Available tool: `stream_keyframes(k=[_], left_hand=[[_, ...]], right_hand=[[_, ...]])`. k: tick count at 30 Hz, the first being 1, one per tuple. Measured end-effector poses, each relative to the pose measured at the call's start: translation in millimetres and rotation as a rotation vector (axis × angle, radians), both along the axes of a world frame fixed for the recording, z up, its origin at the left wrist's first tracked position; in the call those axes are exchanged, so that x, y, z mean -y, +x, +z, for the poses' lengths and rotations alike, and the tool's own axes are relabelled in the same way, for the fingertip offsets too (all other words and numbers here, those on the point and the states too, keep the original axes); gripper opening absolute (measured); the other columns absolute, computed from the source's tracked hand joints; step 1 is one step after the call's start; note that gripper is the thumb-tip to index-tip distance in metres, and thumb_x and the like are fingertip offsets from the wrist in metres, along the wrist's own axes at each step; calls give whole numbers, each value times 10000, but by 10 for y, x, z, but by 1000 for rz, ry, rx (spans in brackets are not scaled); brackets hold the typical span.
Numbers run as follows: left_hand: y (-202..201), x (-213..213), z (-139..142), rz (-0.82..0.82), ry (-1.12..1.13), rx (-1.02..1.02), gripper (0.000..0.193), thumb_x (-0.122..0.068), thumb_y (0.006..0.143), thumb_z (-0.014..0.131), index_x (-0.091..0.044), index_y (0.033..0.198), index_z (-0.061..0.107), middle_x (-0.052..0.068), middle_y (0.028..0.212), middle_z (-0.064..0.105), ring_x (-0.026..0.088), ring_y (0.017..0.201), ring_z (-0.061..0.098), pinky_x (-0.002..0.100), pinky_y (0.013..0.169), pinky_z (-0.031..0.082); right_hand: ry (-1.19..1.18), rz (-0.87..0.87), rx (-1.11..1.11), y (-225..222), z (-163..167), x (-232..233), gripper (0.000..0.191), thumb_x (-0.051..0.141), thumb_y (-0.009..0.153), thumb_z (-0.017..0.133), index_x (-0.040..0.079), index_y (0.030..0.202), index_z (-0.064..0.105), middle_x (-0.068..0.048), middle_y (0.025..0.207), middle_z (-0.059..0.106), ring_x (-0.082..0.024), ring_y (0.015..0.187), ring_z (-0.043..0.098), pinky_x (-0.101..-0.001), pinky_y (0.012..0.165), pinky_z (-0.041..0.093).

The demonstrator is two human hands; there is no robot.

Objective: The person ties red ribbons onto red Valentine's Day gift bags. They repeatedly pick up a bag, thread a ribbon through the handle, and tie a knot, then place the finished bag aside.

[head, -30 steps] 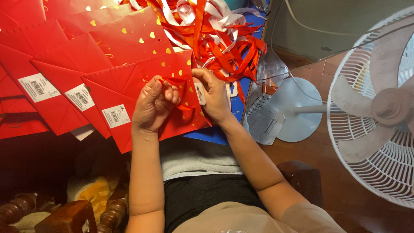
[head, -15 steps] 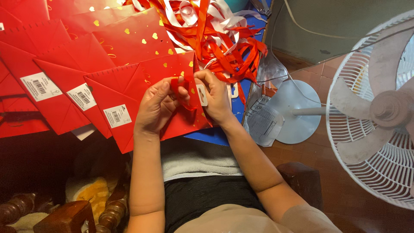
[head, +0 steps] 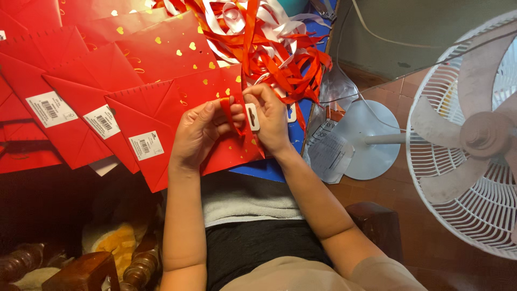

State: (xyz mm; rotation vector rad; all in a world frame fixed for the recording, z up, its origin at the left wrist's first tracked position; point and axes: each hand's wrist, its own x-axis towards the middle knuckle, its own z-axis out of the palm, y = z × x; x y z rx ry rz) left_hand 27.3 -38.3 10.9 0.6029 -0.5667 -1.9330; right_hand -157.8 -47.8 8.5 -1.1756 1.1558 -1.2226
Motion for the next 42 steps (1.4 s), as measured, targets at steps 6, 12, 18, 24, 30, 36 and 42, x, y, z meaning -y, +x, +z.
stream_keyframes(k=[6, 12, 18, 24, 30, 36, 42], left_hand=[[-94, -68, -51, 105, -13, 198, 257, -236, 1085, 582, -9, 1166, 674, 131, 1096, 738, 204, 971, 731, 320, 842, 599], [-247, -160, -45, 263, -136, 453, 166, -116, 1047, 640, -18, 1179, 664, 9, 984, 686, 64, 874, 656, 239, 759, 598], [-380, -234, 147, 243, -246, 831, 397, -168, 893, 807, -37, 1236, 654, 20, 929, 659, 79, 759, 595, 242, 623, 516], [-575, -360, 330, 391, -717, 1347, 887, -296, 738, 921, -49, 1442, 441, 146, 1122, 586, 294, 981, 635, 408, 821, 536], [-664, -421, 376, 350, -479, 1287, 731, -95, 823, 736, -44, 1494, 451, 149, 1000, 579, 256, 841, 608, 389, 771, 545], [-500, -466, 526, 522, -525, 1096, 510, 11, 938, 587, 4, 1445, 535, 99, 1079, 648, 137, 840, 641, 320, 766, 554], [-175, -586, 893, 471, -713, 1307, 482, 44, 938, 641, 2, 1416, 608, 101, 820, 518, 194, 696, 537, 353, 672, 478]], right_hand=[[-11, -108, 139, -2, 37, -71, 126, 144, 1047, 561, 42, 1100, 612, -22, 930, 728, -75, 776, 744, -232, 647, 622], [-208, -268, 58, -22, -2, -33, 126, 123, 1143, 582, 6, 1157, 623, -89, 969, 703, -114, 810, 671, -262, 701, 572], [-254, -369, 192, -95, 21, -53, 155, 153, 1114, 531, 9, 1154, 571, -118, 981, 719, -175, 775, 742, -306, 716, 632], [-291, -347, 188, -83, 51, -84, 173, 167, 1132, 524, 2, 1176, 556, -142, 977, 725, -192, 809, 741, -332, 776, 642], [-382, -327, 112, -87, 181, -190, 166, 140, 1135, 486, 9, 1194, 570, -132, 997, 732, -185, 915, 719, -341, 899, 594], [-591, 22, -418, -59, 448, -246, 225, 137, 1058, 525, -44, 1168, 601, -167, 1168, 664, -296, 1078, 675, -391, 954, 547], [-267, 524, -802, -12, 555, -264, 175, 143, 987, 611, -20, 1051, 618, -209, 1007, 632, -371, 973, 649, -435, 876, 532]])
